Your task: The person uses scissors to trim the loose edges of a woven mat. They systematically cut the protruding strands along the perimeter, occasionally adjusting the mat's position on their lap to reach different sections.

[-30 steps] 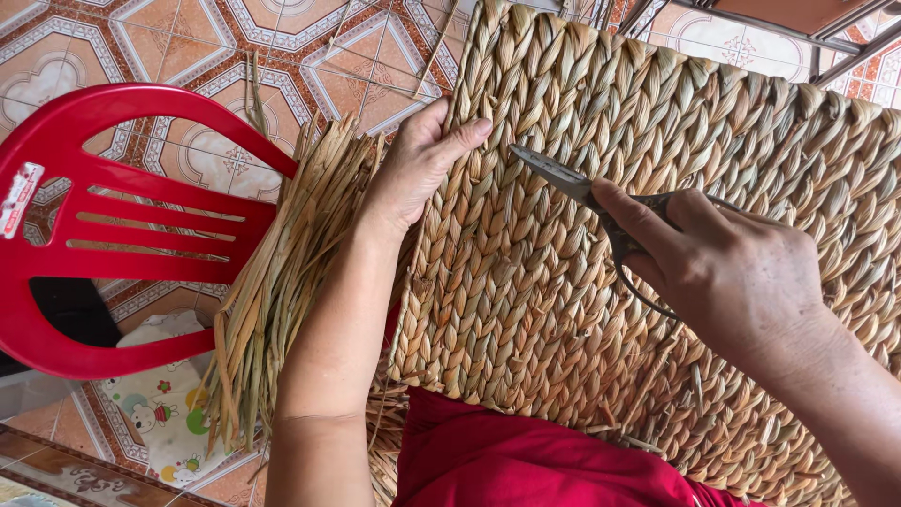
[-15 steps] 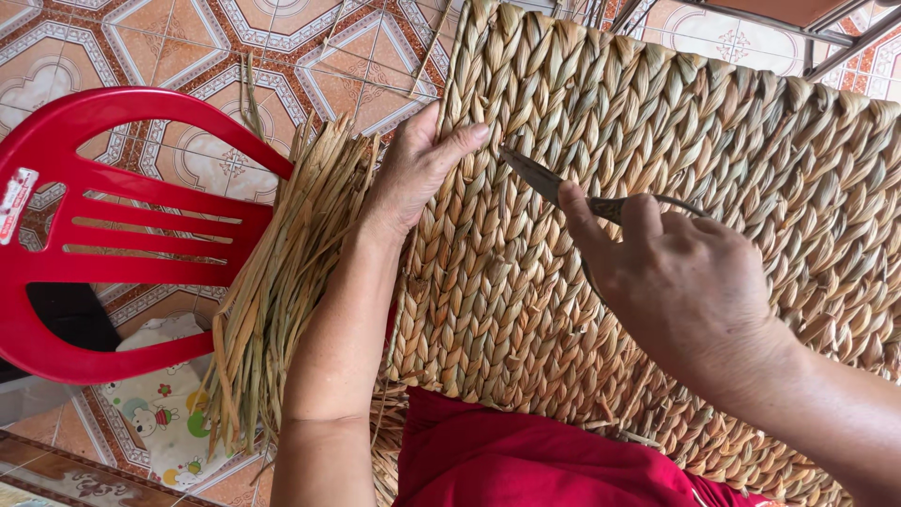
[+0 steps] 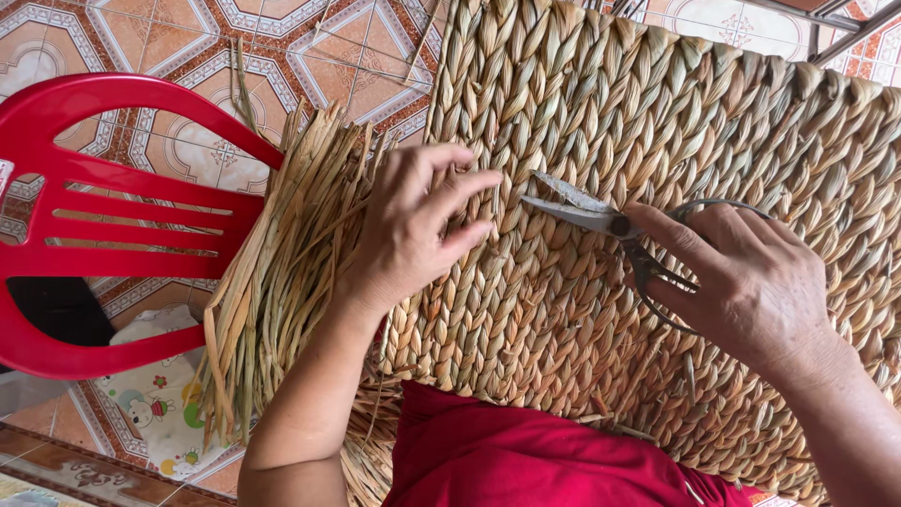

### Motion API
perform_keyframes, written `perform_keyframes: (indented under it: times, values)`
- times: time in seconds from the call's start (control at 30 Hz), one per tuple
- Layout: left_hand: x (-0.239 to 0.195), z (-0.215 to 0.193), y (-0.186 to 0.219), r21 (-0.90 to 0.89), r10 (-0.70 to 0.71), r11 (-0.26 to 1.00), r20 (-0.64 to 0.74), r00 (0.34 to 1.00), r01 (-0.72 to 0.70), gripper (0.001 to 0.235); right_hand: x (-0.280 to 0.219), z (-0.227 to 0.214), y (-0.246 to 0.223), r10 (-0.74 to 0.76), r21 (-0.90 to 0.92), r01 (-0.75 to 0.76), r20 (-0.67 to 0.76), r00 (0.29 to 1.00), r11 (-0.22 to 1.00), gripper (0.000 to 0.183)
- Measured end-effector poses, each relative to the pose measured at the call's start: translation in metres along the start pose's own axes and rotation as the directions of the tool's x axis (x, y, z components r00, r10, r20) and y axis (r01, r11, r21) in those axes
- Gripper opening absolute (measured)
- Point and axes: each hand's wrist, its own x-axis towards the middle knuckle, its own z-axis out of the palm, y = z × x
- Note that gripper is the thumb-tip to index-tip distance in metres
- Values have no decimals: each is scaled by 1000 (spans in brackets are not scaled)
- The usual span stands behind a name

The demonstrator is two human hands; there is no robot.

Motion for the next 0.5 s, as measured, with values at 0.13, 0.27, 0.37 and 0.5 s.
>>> perform_keyframes:
  times: [0.13,0.27,0.37,0.5]
  values:
    - [2,28,4,-93,-161,984,-135,978,149,23,5,-1,0,21,31,-23,68,998,999,69]
    - [2,36,1,-480,-419,817,-117,900,319,7,18,1,-1,-6,23,5,64,998,1000,67]
    - [5,30,4,-492,-434,804,-100,895,335,6,29,2,-10,-40,45,40,6,999,998,68]
    - [7,33,6,-489,-451,802,-118,885,343,5,33,5,-16,-65,103,59,53,997,993,61]
